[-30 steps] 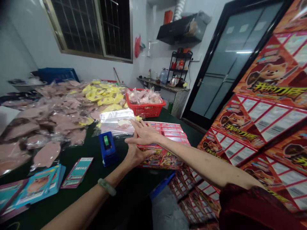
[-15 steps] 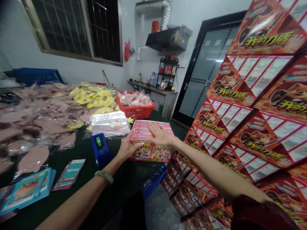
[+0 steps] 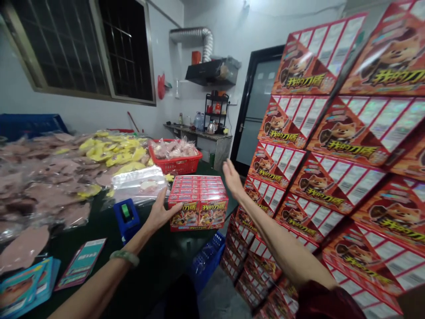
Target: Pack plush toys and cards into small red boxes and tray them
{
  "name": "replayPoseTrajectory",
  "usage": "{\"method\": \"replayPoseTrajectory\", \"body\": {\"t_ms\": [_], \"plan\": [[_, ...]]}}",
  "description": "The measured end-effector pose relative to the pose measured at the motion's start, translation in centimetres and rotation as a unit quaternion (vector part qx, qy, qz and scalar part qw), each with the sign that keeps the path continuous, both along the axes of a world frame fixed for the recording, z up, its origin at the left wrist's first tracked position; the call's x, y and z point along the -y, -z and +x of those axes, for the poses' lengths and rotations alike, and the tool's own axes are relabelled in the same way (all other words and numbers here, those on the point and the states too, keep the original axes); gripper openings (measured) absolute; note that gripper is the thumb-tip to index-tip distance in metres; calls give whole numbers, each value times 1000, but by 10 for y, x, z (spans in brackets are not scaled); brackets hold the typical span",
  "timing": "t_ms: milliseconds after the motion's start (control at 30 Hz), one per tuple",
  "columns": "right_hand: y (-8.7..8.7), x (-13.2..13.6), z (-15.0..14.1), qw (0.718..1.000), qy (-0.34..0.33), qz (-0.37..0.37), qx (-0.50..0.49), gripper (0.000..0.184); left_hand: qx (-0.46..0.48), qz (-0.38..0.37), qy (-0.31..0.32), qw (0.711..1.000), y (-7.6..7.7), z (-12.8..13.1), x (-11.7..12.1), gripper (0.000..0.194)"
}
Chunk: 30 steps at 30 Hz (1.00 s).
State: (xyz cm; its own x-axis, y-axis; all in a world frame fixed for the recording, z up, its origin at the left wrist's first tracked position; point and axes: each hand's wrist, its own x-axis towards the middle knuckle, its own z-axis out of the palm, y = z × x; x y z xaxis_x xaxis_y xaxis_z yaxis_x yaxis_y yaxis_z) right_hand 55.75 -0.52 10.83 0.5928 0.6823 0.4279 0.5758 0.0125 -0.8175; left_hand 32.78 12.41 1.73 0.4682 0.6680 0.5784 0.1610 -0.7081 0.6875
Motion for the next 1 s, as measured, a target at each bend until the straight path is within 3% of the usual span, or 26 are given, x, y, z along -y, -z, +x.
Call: {"method": "replayPoseTrajectory", "body": {"t_ms": [67, 133, 233, 333, 533, 633, 733, 800, 900, 1000], "plan": [[4, 15, 12, 998, 37, 6, -49, 85, -1, 24, 21, 999, -7, 1, -3, 68], [17, 22, 13, 994, 32, -14, -103, 84, -6, 57, 64, 996, -13, 6, -5, 55], [41, 18, -1, 983, -40, -40, -172, 65, -3, 89, 102, 991, -16, 15, -5, 41], [56, 12, -12, 970, -100, -38, -219, 54, 16, 96, 95, 991, -13, 19, -4, 37], [57, 11, -7, 959, -103, -15, -264, 49, 27, 93, 86, 992, -10, 21, -2, 38], [55, 7, -3, 958, -78, 1, -276, 47, 17, 77, 88, 993, -17, 17, -1, 40], [57, 14, -8, 958, -6, 41, -283, 56, -5, 49, 102, 994, -32, 10, -8, 42], [65, 31, -24, 955, 68, 85, -277, 66, -14, 21, 98, 995, -44, 8, -20, 43], [93, 65, -75, 940, 163, 147, -263, 71, -10, -29, 55, 998, -59, 20, -44, 48], [128, 83, -135, 938, 137, 111, -298, 72, -27, -91, 36, 995, -67, 43, -60, 50]]}}
